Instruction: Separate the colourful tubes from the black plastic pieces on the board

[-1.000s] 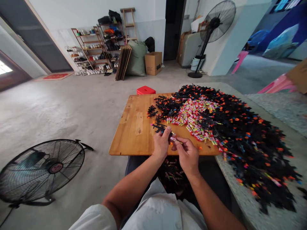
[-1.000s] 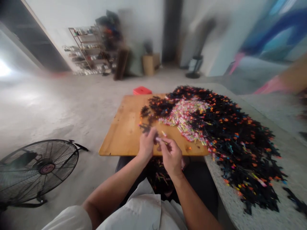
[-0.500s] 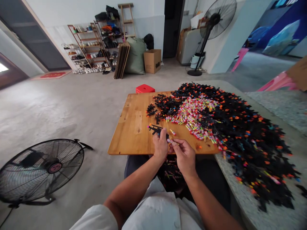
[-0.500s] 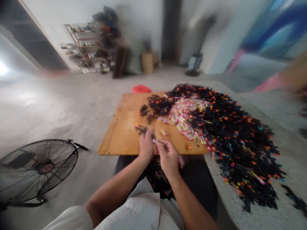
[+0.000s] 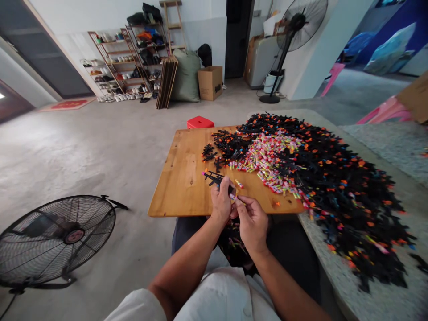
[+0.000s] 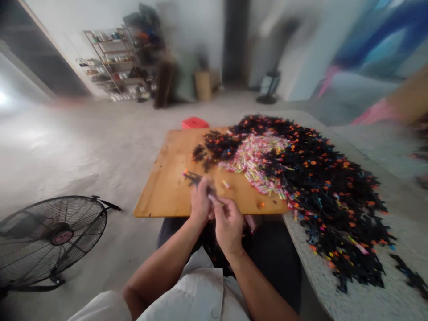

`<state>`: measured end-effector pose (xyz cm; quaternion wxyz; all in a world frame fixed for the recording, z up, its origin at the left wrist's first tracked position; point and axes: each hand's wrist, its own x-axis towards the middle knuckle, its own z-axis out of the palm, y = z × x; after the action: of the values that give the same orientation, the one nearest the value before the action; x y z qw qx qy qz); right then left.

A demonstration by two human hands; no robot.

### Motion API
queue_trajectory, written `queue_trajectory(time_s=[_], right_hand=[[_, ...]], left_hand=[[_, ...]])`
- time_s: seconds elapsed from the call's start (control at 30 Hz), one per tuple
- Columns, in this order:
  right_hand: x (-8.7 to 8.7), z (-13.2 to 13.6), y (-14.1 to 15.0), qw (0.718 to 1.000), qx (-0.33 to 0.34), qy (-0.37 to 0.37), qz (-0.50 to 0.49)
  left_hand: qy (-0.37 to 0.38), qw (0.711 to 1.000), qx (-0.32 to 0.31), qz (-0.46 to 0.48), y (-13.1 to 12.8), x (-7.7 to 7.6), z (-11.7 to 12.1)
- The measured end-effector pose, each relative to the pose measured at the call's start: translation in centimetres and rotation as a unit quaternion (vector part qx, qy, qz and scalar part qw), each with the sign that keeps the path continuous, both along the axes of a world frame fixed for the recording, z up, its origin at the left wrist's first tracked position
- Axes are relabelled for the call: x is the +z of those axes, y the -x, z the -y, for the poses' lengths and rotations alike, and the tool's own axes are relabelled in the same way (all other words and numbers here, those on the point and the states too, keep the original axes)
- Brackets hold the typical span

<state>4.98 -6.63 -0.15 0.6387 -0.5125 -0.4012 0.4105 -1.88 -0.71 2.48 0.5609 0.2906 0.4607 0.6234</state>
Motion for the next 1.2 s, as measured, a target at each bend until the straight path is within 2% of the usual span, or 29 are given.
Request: queue_trajectory(time_s=[0.1, 0.2, 0.37, 0.47, 0.57, 0.67, 0.77, 0.83, 1.03, 1.2], right_hand=[[-0.2, -0.1, 0.0, 1.0, 0.01, 0.001, -0.014], [-0.3, -0.2, 0.0, 1.0, 0.015, -0.003, -0.021], [0.0, -0.4, 0.0, 1.0, -0.015, -0.006, -0.015], [0.1, -0.7, -0.2, 0.999, -0.025, -0.007, -0.02], [0.2, -1.0, -0.4, 0.999, -0.019, -0.004, -0.049], [0.2, -1.2, -0.8, 0.995, 0.003, 0.006, -0.104], [0.3, -1.3, -1.0, 0.987, 0.025, 0.015, -0.155], [0.4, -1.2, -1.1, 0.984, 0.04, 0.018, -0.171], [0.9, -0.9, -1.1, 0.978, 0.065, 0.019, -0.197], [0.0, -1.1, -1.8, 0.976, 0.045, 0.041, -0.211]], left_hand=[[0.005, 0.999, -0.03, 0.01, 0.1, 0.0, 0.2], [0.024, 0.999, -0.03, 0.02, -0.1, 0.1, 0.3], [0.078, 0.995, -0.041, 0.037, -0.7, 0.7, 0.4], [0.074, 0.993, -0.058, 0.068, -0.8, 0.4, 0.3], [0.048, 0.986, -0.115, 0.108, -0.2, -0.9, 0.2], [0.003, 0.971, -0.202, 0.13, 0.9, -2.2, 0.2], [-0.049, 0.954, -0.273, 0.116, 2.1, -2.7, 0.3], [-0.064, 0.947, -0.297, 0.102, 2.7, -2.7, 0.4], [-0.096, 0.947, -0.29, 0.102, 2.6, -3.2, 0.9], [-0.082, 0.957, -0.274, 0.047, 2.2, -3.2, 1.1]])
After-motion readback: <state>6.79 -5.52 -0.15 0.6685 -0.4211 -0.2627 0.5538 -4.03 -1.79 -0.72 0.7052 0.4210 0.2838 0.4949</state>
